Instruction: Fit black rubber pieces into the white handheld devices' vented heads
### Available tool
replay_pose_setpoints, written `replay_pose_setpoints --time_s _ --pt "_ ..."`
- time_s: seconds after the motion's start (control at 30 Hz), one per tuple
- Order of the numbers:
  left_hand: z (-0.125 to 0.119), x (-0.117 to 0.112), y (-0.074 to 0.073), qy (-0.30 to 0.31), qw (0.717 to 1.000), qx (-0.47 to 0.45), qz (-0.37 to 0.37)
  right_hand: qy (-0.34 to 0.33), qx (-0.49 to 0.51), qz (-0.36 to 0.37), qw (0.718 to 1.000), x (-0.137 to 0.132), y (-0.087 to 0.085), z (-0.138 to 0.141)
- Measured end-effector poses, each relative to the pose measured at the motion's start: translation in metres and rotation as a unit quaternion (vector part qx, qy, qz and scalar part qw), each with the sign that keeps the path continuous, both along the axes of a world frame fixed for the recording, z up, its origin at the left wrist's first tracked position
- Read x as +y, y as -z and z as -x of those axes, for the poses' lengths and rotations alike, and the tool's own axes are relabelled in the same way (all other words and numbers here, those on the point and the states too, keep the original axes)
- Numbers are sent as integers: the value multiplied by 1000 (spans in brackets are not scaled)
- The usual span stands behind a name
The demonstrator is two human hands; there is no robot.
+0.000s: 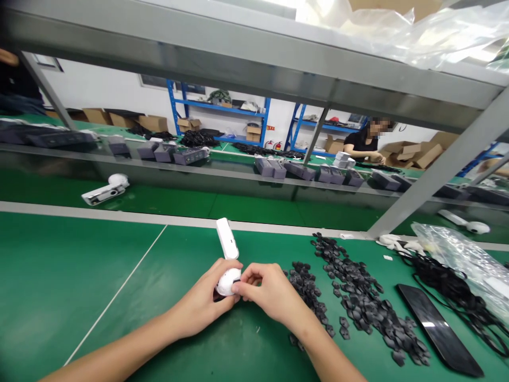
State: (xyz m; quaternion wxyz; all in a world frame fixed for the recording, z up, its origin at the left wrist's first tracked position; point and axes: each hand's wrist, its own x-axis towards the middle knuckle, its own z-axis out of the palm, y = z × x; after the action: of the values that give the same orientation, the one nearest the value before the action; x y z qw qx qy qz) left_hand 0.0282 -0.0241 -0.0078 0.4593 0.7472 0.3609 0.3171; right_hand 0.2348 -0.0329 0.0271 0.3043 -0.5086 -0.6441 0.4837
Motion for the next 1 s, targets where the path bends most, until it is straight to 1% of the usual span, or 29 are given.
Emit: replay_pose_setpoints --time_s 0.1,0.23,0.33,0.43,0.53,0.7,0.87,0.93,1.0 --pt "0 1 -1 -1 1000 4 -7 6 -16 1 1000 2 2 -1" --pt "1 0 -6 6 1000 13 -14 4 -39 -7 999 4 2 -3" --pt "1 0 -8 12 1000 6 -9 17 -31 -6 999 3 1 -2" --pt "-2 1 -6 -2 1000 -11 -5 21 3 2 1000 3 1 0" --pt "-4 3 -2 -16 1000 -22 -14 8 20 -10 1000 4 4 1" --pt "-3 4 -1 -12 999 -22 -27 11 14 -39 999 5 9 0" --pt "-3 4 -1 -13 999 -33 -26 18 3 -55 998 3 9 6" --pt "-4 5 -1 -13 998 -54 -12 15 7 -57 998 2 6 7" --pt "-4 6 -1 -9 996 -83 27 -11 3 -50 999 2 1 2"
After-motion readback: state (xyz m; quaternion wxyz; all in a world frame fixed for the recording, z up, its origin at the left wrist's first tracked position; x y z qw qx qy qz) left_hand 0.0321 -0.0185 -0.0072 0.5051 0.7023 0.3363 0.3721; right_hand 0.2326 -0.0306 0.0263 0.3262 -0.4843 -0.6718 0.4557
